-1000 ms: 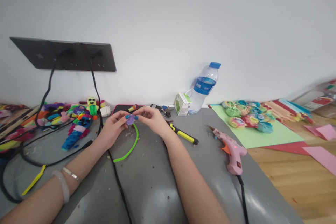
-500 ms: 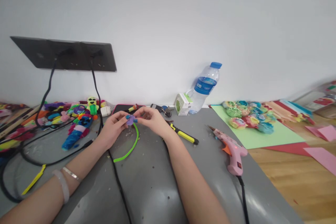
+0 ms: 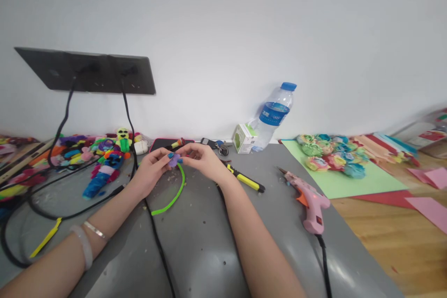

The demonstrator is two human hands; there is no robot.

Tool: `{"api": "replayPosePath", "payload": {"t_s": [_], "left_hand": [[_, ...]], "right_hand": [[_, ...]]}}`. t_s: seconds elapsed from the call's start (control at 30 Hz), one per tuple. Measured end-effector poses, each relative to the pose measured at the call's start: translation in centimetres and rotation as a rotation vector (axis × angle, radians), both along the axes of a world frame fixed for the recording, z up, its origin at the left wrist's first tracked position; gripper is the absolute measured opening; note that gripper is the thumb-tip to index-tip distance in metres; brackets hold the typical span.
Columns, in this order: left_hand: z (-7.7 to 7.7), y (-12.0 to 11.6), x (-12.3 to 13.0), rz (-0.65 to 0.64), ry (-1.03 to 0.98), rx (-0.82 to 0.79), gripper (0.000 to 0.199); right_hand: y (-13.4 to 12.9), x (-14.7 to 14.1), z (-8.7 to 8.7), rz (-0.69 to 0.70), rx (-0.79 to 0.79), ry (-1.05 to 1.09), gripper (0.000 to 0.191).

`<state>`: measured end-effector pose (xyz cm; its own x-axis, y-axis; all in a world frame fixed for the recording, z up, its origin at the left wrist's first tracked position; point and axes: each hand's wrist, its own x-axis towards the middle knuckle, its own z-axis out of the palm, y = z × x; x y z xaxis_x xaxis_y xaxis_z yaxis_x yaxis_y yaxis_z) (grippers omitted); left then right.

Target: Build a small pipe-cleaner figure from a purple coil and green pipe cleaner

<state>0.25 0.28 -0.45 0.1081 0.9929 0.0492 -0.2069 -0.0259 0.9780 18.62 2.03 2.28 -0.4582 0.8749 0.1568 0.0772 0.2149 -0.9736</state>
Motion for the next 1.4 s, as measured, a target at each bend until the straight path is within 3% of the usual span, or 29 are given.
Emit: {"api": "replayPosePath", "payload": {"t_s": [0.5, 1.07, 1.4], "left_hand": [[0.55, -0.15, 0.15, -0.013, -0.012, -0.039, 0.024], [-0.12, 0.06, 0.12, -0.003, -0.055, -0.046, 0.026], [0.58, -0.13, 0.37, 0.012, -0.132, -0.069, 0.032]], "right_hand": [[-0.2, 0.0, 0.37, -0.005, -0.042, 0.01, 0.021], [-0.28, 0.06, 0.09, 0.072, -0.095, 0.021, 0.031], [-0.23, 0.05, 0.12, 0.074, -0.107, 0.051, 0.027]]}}
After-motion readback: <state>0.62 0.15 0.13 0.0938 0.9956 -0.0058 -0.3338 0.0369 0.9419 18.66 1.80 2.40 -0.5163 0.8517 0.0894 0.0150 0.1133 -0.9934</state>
